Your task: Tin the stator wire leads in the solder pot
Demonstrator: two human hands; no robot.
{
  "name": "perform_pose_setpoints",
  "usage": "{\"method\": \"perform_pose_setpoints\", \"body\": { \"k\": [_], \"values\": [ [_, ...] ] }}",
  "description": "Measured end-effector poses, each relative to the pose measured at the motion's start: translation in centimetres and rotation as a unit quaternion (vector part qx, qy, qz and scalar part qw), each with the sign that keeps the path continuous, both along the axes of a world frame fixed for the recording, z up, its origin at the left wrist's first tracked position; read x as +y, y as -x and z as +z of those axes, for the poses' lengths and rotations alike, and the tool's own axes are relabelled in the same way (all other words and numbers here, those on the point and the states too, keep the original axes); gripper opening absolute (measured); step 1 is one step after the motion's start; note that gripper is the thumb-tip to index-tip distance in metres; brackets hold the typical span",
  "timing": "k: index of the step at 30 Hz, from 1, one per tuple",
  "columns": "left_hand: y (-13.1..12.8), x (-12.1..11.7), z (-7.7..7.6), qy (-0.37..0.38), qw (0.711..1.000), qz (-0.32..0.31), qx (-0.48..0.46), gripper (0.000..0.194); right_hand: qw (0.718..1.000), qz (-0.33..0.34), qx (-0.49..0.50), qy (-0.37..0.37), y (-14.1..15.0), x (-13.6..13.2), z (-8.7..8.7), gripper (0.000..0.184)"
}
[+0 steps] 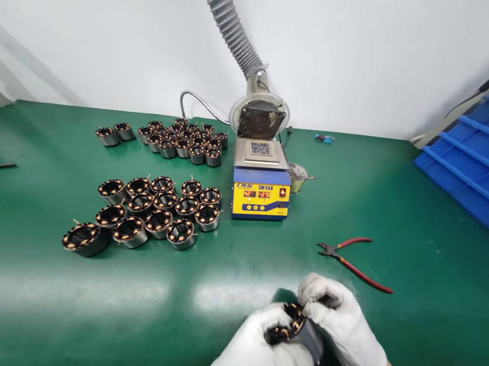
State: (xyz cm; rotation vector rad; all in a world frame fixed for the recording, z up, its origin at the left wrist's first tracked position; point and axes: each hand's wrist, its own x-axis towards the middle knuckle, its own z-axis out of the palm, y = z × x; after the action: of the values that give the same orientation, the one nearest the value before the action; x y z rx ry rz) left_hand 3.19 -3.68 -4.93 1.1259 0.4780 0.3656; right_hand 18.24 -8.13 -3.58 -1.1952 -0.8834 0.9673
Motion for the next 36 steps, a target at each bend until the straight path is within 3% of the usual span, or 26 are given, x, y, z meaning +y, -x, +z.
{"method": "perform_pose_setpoints", "body": {
  "k": [3,5,6,9,10,12,15,18,20,23,27,30,32,34,36],
  "values": [
    [0.6,0.0,0.4,0.181,0.983,-0.019,-0.034,0.052,0.980,-0.108,0.139,-0.088,-1.2,0.3,1.4,0.019],
    [1.0,0.5,0.3,0.217,0.976,-0.003,-0.037,0.051,0.962,-0.158,0.207,-0.077,-1.6,0.3,1.7,0.020],
    [1.2,1.0,0.2,0.204,0.978,0.005,-0.038,0.047,0.965,-0.151,0.209,-0.045,-1.5,0.1,1.5,0.020],
    [2.0,2.9,0.2,0.031,0.999,0.003,-0.034,0.032,0.972,-0.006,0.221,0.083,0.5,-0.8,-0.2,0.029],
    [2.3,3.4,0.3,-0.054,0.998,-0.001,-0.020,0.027,0.959,0.060,0.251,0.117,1.5,-1.1,-1.0,0.036],
    [2.6,3.9,0.5,-0.179,0.982,0.003,0.052,0.021,0.921,0.130,0.335,0.148,3.5,-1.6,-2.2,0.041],
    [2.5,3.1,0.2,-0.319,0.932,0.069,0.160,0.051,0.881,0.125,0.433,0.145,5.1,-1.6,-3.2,0.033],
    [2.3,2.3,-0.2,-0.412,0.893,0.088,0.158,0.071,0.864,0.118,0.466,0.147,4.9,-1.2,-3.4,0.027],
    [2.1,2.4,-0.2,-0.397,0.903,0.077,0.142,0.058,0.857,0.120,0.479,0.146,4.6,-1.1,-3.4,0.026],
    [1.7,3.4,0.4,-0.290,0.945,0.070,0.132,0.028,0.856,0.133,0.483,0.128,4.6,-1.0,-3.4,0.025],
    [1.1,4.2,1.4,-0.130,0.970,0.150,0.143,0.027,0.856,0.176,0.472,0.118,4.7,-0.8,-3.3,0.029],
    [1.4,4.3,1.7,-0.044,0.962,0.237,0.128,0.030,0.841,0.186,0.490,0.137,4.6,-0.7,-2.9,0.039],
    [2.0,4.2,1.5,-0.044,0.967,0.218,0.125,0.028,0.829,0.176,0.509,0.150,4.4,-0.6,-2.6,0.041],
    [2.3,4.0,1.2,-0.121,0.979,0.111,0.119,0.049,0.818,0.158,0.528,0.166,4.2,-0.5,-2.5,0.038],
    [2.1,3.7,1.0,-0.205,0.972,0.042,0.103,0.068,0.812,0.141,0.537,0.180,4.1,-0.6,-2.6,0.031]
  ]
}}
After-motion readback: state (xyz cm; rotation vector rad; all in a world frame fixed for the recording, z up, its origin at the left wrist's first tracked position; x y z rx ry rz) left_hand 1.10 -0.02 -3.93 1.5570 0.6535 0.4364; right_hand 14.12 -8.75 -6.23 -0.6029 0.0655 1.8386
